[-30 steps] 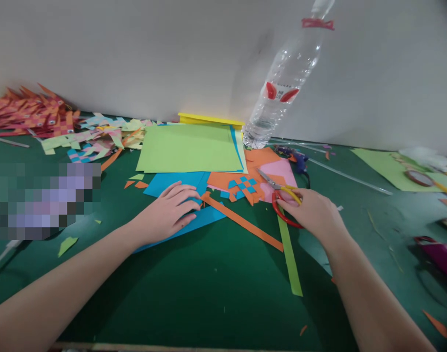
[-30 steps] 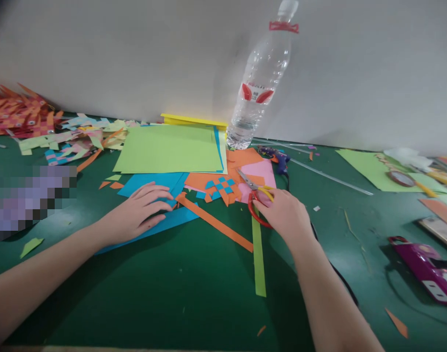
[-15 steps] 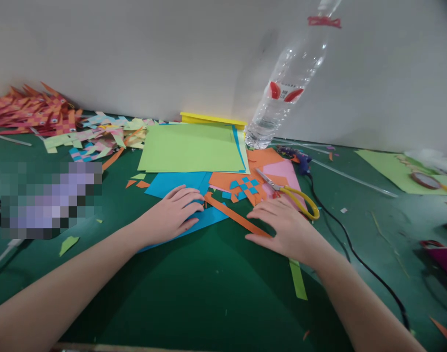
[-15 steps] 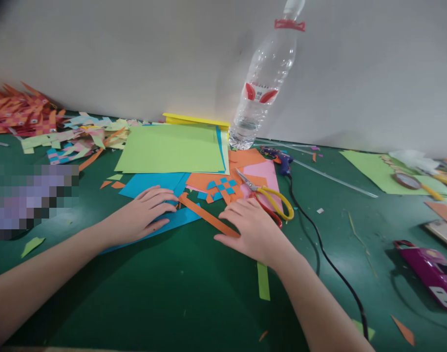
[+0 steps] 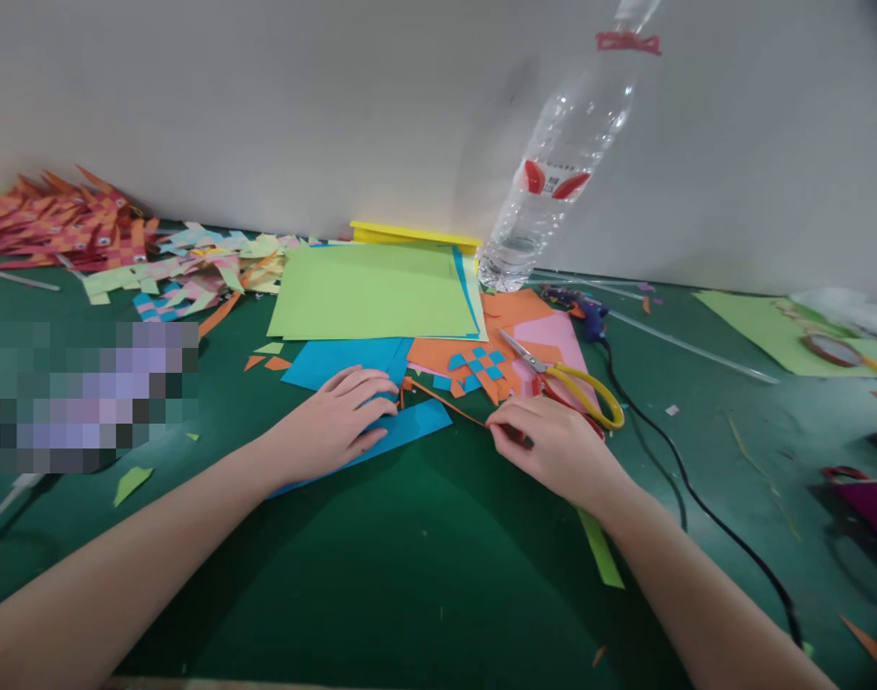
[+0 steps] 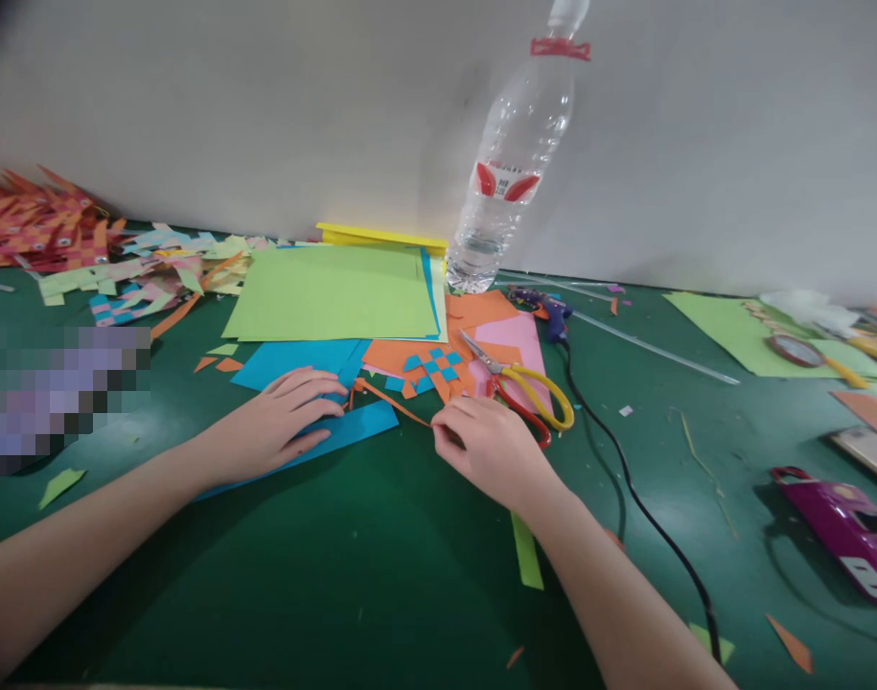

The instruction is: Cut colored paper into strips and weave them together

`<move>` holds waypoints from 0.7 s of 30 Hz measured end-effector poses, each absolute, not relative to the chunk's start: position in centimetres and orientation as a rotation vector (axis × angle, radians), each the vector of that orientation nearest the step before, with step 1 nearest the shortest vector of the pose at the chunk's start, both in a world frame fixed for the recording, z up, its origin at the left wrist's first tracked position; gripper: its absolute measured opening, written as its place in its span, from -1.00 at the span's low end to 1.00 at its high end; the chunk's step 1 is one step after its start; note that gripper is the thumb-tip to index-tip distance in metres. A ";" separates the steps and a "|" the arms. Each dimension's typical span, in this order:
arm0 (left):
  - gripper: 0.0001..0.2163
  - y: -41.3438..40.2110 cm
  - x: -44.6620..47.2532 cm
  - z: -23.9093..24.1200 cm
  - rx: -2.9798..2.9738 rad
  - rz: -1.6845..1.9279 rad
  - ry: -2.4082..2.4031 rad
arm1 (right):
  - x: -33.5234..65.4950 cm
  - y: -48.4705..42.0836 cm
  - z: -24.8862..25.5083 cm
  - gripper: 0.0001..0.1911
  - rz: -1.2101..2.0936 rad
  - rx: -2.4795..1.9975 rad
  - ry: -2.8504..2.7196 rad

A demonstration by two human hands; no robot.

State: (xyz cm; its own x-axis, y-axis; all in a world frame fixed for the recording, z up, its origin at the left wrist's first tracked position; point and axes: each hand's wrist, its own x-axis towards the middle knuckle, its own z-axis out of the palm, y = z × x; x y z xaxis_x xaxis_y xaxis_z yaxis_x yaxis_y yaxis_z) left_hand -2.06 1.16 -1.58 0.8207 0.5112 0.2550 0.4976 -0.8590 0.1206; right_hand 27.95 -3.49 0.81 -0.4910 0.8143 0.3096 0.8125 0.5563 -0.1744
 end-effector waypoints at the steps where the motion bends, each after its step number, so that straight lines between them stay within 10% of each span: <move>1: -0.83 1.2 -2.0 -1.6 2.947 0.440 0.820 | 27.9 -3.4 1.0 -0.81 0.019 -1.340 -2.365; 21: -0.67 1.5 -3.2 -0.7 2.917 0.438 0.670 | 22.7 5.9 2.9 -0.79 0.973 -1.434 -1.111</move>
